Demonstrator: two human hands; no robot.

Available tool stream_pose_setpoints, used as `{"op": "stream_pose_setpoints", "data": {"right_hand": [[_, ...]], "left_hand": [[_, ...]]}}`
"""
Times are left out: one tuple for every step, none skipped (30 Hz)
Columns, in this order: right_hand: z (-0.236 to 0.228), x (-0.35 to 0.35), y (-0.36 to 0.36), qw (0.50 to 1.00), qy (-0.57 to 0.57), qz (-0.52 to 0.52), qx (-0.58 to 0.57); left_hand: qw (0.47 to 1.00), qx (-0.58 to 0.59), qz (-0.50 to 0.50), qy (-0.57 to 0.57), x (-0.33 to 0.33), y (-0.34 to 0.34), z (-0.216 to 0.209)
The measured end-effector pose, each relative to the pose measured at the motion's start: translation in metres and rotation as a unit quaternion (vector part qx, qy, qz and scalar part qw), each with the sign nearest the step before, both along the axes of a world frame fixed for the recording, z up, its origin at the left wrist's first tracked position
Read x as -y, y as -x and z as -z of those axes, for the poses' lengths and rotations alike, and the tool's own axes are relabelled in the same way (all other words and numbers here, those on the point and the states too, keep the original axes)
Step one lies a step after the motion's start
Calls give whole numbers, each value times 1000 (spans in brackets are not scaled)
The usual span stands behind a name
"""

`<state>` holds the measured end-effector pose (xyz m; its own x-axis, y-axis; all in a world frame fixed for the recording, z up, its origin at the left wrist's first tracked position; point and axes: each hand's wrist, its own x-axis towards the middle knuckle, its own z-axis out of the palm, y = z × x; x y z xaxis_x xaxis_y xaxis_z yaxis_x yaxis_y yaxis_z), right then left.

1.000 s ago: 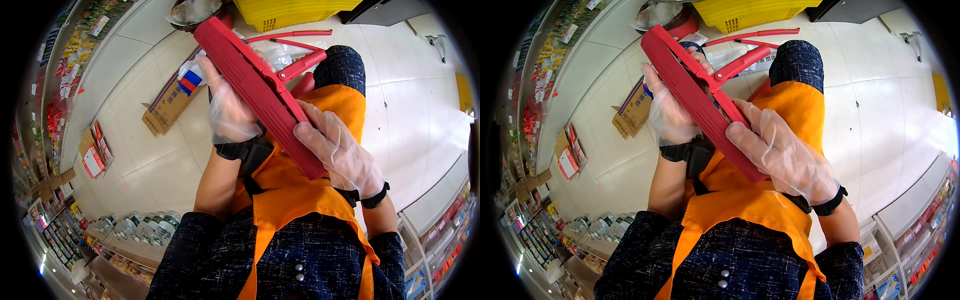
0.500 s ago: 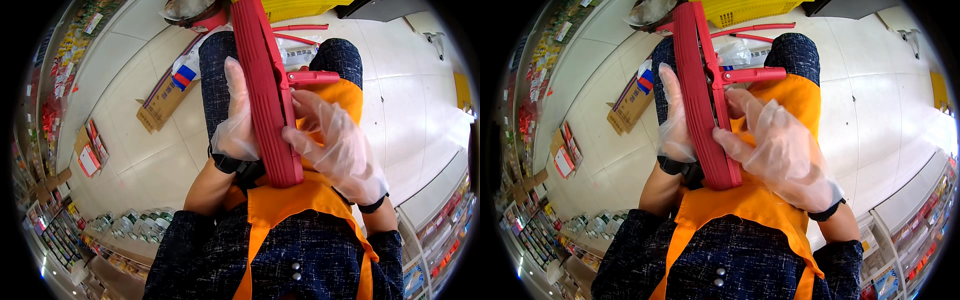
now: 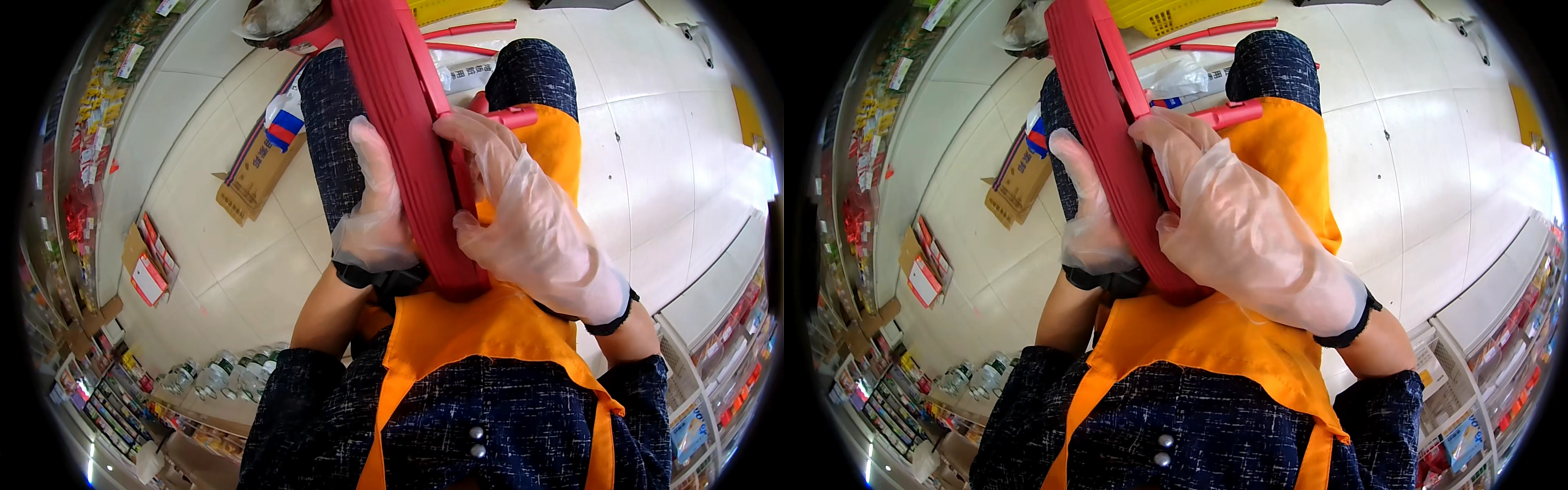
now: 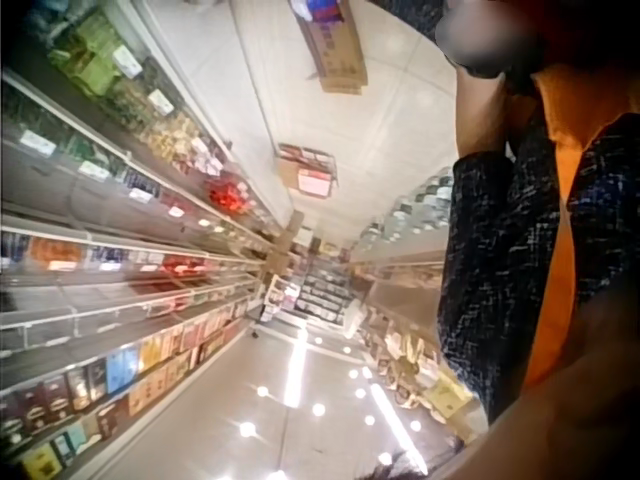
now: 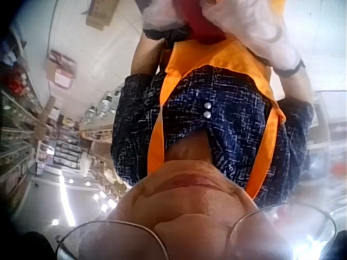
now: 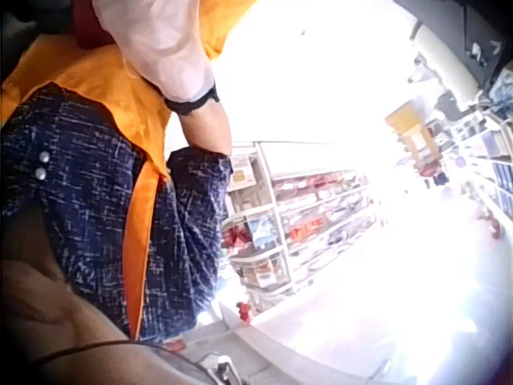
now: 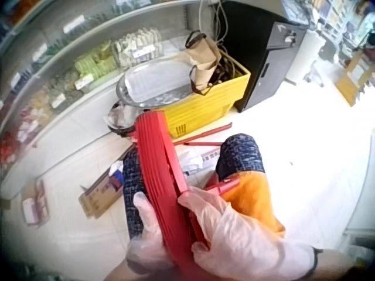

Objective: The person sits on the floor and assembles a red plastic object by hand. They repeatedly open and close the hinged parts, aligning the internal ridges and locking mechanisms to ensure a proper fit.

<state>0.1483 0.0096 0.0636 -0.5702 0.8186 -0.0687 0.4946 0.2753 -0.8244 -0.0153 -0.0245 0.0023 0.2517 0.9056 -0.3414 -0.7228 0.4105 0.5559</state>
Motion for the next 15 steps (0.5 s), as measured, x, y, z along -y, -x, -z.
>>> {"op": "stream_pose_setpoints", "data": {"right_hand": [[3, 1, 0, 1000, -6, 7, -7], [7, 3, 0, 1000, -12, 14, -13], [8, 3, -1, 999, -18, 21, -20], [7, 2, -2, 1000, 7, 17, -15], [4, 0, -3, 999, 32, 13, -10], [1, -2, -5, 998, 58, 9, -5], [-3, -5, -6, 997, 72, -1, 1], [-8, -8, -9, 996, 87, -11, 8], [-11, -9, -10, 995, 101, -20, 14], [-8, -7, -11, 997, 72, -25, 31], [-4, -3, -11, 997, 43, -30, 48], [-2, -2, -11, 997, 29, -33, 56], [-1, -1, -11, 997, 16, -34, 64], [0, -2, -9, 997, 17, -32, 62], [1, -2, -8, 998, 12, -27, 50]], "left_hand": [[1000, 10, -1, 12, 1, -1, -1], [999, 20, -1, 24, 1, -3, -2], [999, 31, -2, 37, 2, -4, -2], [998, 48, 1, 51, 3, -4, -2], [996, 66, 3, 66, 4, -3, 0], [993, 83, 6, 82, 5, -3, 2], [995, 68, 7, 68, 5, -3, 3], [997, 53, 8, 54, 5, -4, 3], [998, 53, 6, 44, 5, -5, 4], [998, 52, 3, 35, 5, -7, 5], [997, 67, -3, 31, 4, -8, 7], [996, 76, -8, 39, 5, -9, 6], [995, 85, -13, 47, 5, -10, 6], [994, 87, -16, 67, 7, -10, 3], [994, 82, -12, 72, 7, -9, 3]]}}
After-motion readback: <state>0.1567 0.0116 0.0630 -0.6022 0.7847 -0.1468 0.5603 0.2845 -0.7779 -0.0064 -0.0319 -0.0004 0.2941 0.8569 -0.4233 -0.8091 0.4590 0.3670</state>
